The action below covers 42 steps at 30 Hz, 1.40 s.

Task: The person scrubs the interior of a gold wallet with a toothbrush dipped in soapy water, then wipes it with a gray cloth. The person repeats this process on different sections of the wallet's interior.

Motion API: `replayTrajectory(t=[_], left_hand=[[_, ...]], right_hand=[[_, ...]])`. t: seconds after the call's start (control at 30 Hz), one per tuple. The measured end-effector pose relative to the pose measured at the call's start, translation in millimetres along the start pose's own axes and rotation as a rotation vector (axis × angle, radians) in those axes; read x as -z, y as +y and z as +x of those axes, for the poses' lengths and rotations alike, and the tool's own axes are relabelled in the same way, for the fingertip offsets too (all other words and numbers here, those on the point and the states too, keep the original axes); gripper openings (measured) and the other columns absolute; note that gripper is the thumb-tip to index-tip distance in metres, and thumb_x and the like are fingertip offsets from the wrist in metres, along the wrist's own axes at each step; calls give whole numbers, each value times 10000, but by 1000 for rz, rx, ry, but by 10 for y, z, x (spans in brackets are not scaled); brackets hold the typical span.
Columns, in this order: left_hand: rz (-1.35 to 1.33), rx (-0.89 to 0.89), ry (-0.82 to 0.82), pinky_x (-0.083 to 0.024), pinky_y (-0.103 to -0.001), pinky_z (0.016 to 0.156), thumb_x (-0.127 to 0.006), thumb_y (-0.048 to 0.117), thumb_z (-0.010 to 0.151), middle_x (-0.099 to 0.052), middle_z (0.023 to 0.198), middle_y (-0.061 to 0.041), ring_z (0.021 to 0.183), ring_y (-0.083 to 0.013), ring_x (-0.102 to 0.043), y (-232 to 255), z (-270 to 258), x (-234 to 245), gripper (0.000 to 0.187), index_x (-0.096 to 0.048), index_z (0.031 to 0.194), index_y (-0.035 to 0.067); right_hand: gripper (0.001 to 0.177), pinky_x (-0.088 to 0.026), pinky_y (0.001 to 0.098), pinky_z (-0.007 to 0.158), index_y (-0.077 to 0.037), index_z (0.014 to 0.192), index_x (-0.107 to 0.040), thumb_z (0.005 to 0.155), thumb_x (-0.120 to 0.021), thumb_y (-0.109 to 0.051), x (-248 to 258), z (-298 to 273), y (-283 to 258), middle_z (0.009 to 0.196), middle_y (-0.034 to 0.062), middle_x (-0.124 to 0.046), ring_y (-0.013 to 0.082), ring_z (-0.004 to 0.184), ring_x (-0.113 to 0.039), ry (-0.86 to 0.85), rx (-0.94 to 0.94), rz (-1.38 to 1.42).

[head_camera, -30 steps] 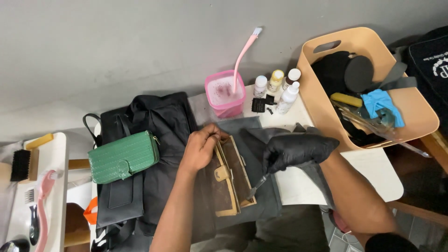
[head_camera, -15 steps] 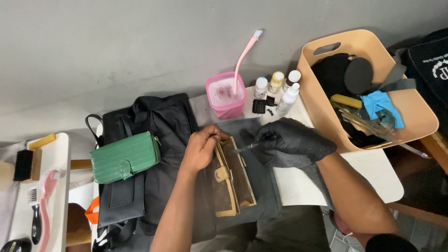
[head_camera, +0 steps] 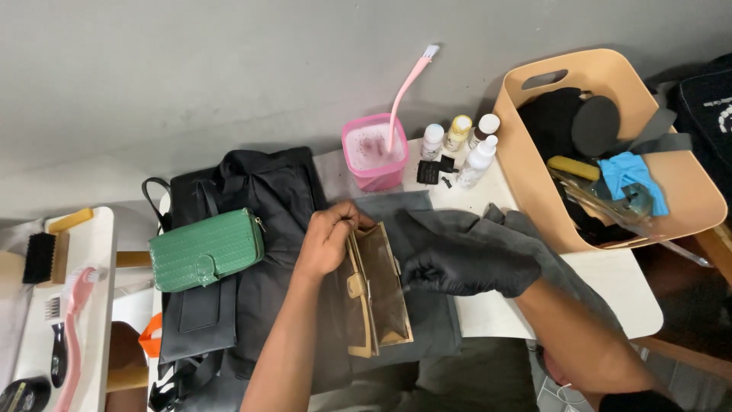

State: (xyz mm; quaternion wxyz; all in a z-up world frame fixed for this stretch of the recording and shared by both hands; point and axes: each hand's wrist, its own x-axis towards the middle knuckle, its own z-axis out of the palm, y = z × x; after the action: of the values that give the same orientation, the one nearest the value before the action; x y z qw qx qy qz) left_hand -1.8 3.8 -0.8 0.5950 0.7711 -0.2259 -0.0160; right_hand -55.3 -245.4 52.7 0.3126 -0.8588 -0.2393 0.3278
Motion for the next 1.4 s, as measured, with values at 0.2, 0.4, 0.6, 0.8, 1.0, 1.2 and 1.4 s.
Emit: replayTrajectory(t=[0.2,0.4,0.6,0.8,1.0,1.2,1.4], left_hand=[[-13,-15,-8,-530,-422,655,-494,152,858,-768,815,-161,673,-330,-662,-57,18,-9,166,-576,729,88],[1,-14,-11,-527,-399,646,-499,151,855,-768,812,-139,665,-274,-640,-42,29,-7,153,-591,740,107],[-3,-15,-14,-511,-405,645,-490,154,844,-767,815,-162,664,-285,-625,-35,28,1,156,-580,728,99],[-59,0,-20,-506,-370,657,-473,180,831,-785,832,-138,692,-258,-638,-132,10,7,171,-564,704,111],[-79,1,-36,-493,-364,651,-462,205,803,-778,820,-150,694,-270,-622,-125,35,29,163,-554,703,116],[-49,-25,-84,-503,-388,673,-469,227,811,-779,858,-150,724,-287,-629,-102,50,20,164,-563,737,114],[-30,-3,-67,-507,-391,676,-477,215,817,-784,852,-160,708,-306,-645,-77,23,-1,174,-582,735,104]], right_hand=[[219,-622,412,810,-203,1052,-768,886,-682,-317,-58,-25,-172,989,57,-829,338,942,-773,-19,93,-49],[192,-626,431,731,-258,1031,-791,900,-704,-369,282,-55,-416,901,32,-822,306,914,-768,180,47,-188],[113,-611,397,692,-206,959,-777,893,-714,-273,276,41,-308,798,34,-781,305,826,-774,240,105,-168],[98,-597,412,681,-210,912,-753,898,-704,-294,247,4,-381,764,38,-759,320,772,-753,298,107,-282],[154,-599,412,697,-225,908,-720,913,-712,-378,29,285,74,798,28,-733,309,783,-741,432,133,-435],[221,-581,529,815,-180,996,-756,870,-730,-360,5,253,185,893,148,-776,411,917,-735,307,79,-389],[317,-595,506,811,-315,1109,-750,795,-784,-351,200,147,53,887,33,-803,351,950,-743,489,39,-167]])
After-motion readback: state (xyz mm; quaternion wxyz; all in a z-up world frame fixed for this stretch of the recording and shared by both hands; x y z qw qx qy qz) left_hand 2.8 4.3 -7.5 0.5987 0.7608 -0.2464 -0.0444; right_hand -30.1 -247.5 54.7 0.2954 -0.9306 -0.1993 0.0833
